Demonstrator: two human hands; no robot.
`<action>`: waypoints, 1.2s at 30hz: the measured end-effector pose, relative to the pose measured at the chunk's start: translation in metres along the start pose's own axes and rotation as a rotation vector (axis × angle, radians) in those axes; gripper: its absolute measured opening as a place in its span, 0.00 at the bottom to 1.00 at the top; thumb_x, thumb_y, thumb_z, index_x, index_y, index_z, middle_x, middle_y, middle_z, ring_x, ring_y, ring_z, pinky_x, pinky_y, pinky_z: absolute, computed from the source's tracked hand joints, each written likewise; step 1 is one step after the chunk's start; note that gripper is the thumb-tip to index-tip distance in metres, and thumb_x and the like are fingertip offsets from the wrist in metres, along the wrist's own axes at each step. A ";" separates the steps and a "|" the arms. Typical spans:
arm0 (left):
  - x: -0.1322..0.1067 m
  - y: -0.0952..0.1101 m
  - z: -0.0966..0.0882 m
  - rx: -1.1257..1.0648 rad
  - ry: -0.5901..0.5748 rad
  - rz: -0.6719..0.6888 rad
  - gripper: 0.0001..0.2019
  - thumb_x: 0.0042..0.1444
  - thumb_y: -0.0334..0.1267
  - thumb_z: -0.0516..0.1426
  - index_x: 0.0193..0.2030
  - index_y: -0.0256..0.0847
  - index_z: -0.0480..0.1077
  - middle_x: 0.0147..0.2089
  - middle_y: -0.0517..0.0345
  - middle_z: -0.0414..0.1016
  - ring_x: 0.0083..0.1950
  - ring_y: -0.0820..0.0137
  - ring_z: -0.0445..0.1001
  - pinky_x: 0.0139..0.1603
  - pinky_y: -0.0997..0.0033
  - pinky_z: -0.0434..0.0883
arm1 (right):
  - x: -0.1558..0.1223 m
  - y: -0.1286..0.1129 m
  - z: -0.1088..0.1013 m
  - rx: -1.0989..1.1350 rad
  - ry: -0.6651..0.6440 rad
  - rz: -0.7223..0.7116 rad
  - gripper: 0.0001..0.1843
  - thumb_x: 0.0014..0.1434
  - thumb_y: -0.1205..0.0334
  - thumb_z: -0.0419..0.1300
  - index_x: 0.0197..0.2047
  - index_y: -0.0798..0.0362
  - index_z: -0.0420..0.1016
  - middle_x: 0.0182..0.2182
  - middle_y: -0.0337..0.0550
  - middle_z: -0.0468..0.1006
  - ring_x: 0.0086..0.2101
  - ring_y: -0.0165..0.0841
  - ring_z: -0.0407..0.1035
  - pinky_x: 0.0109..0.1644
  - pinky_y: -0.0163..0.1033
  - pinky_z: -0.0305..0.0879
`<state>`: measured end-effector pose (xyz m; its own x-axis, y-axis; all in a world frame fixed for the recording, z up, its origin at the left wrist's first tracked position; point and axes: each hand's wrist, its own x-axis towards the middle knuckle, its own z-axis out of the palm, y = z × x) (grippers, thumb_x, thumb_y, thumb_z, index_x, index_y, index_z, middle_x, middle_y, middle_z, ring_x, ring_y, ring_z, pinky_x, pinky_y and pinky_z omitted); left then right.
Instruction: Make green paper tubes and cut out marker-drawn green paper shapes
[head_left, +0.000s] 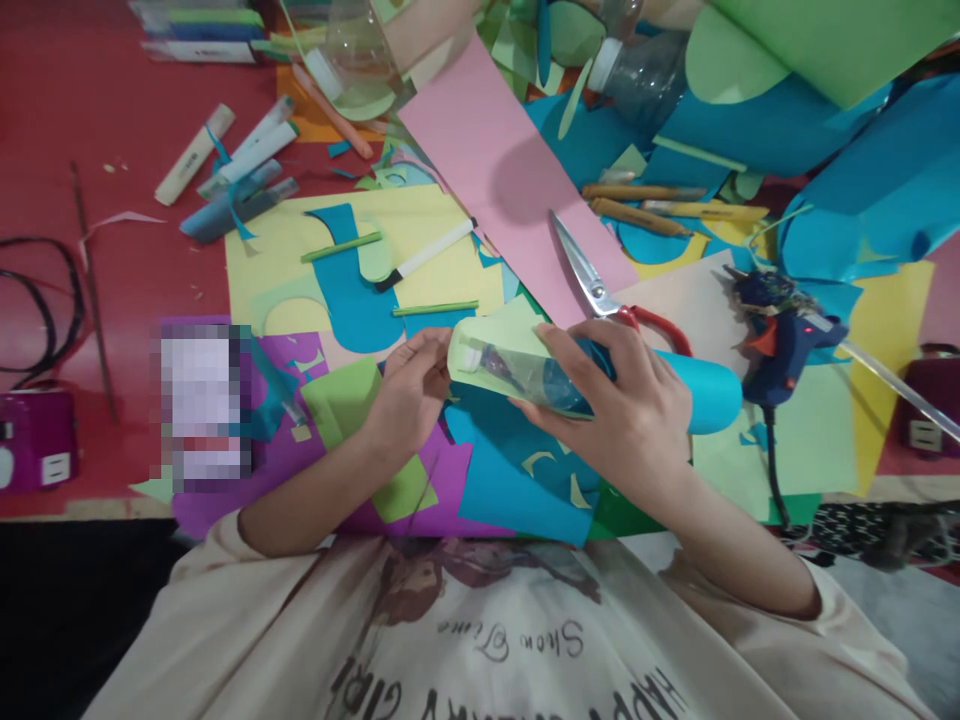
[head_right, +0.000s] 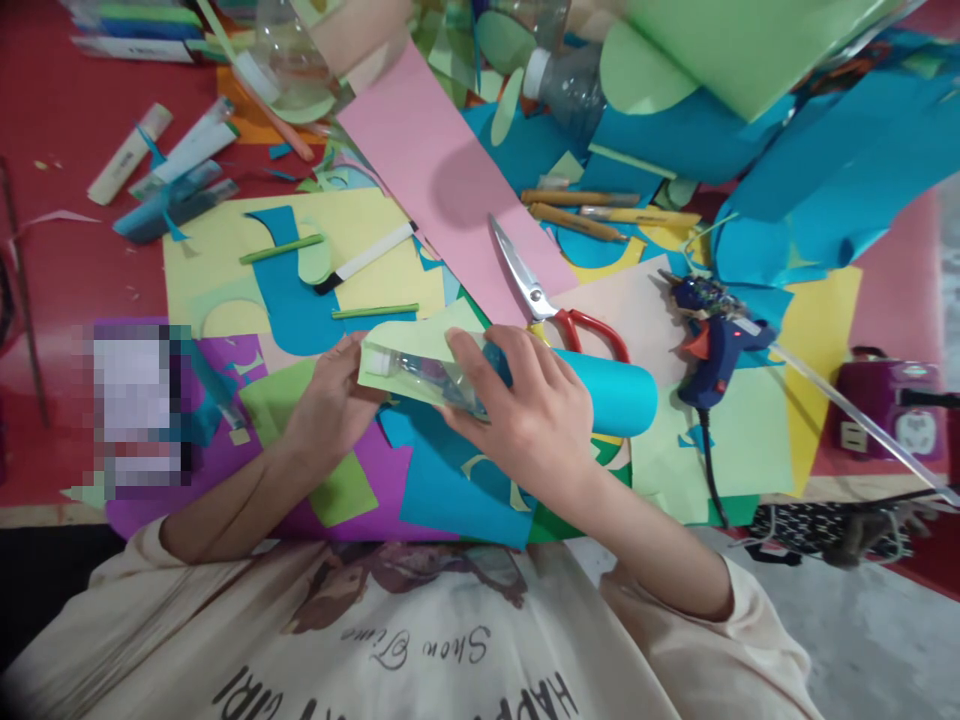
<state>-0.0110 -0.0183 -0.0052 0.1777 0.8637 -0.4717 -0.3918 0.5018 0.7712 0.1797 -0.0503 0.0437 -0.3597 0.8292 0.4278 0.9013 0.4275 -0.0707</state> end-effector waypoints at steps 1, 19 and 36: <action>0.000 0.001 0.000 0.000 -0.020 -0.007 0.11 0.55 0.46 0.61 0.31 0.41 0.69 0.30 0.60 0.73 0.35 0.70 0.75 0.36 0.70 0.71 | 0.000 0.000 0.000 0.001 0.004 0.001 0.18 0.61 0.53 0.59 0.49 0.56 0.73 0.38 0.50 0.76 0.37 0.36 0.71 0.37 0.38 0.68; 0.005 0.004 -0.001 0.567 -0.045 0.506 0.12 0.59 0.45 0.58 0.45 0.44 0.65 0.46 0.54 0.76 0.48 0.69 0.75 0.47 0.71 0.73 | 0.005 0.022 -0.003 -0.066 -0.194 -0.063 0.28 0.61 0.53 0.59 0.59 0.60 0.65 0.41 0.53 0.76 0.38 0.39 0.72 0.34 0.39 0.68; 0.011 -0.001 -0.009 0.762 -0.103 0.400 0.16 0.56 0.34 0.54 0.51 0.46 0.71 0.58 0.52 0.68 0.54 0.67 0.70 0.46 0.71 0.74 | 0.136 0.051 0.032 -0.111 -0.254 0.048 0.33 0.64 0.45 0.48 0.60 0.65 0.67 0.55 0.58 0.71 0.55 0.50 0.64 0.53 0.55 0.59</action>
<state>-0.0168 -0.0101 -0.0148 0.2513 0.9636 -0.0907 0.2624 0.0224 0.9647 0.1691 0.0962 0.0696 -0.3524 0.9173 0.1856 0.9346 0.3551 0.0199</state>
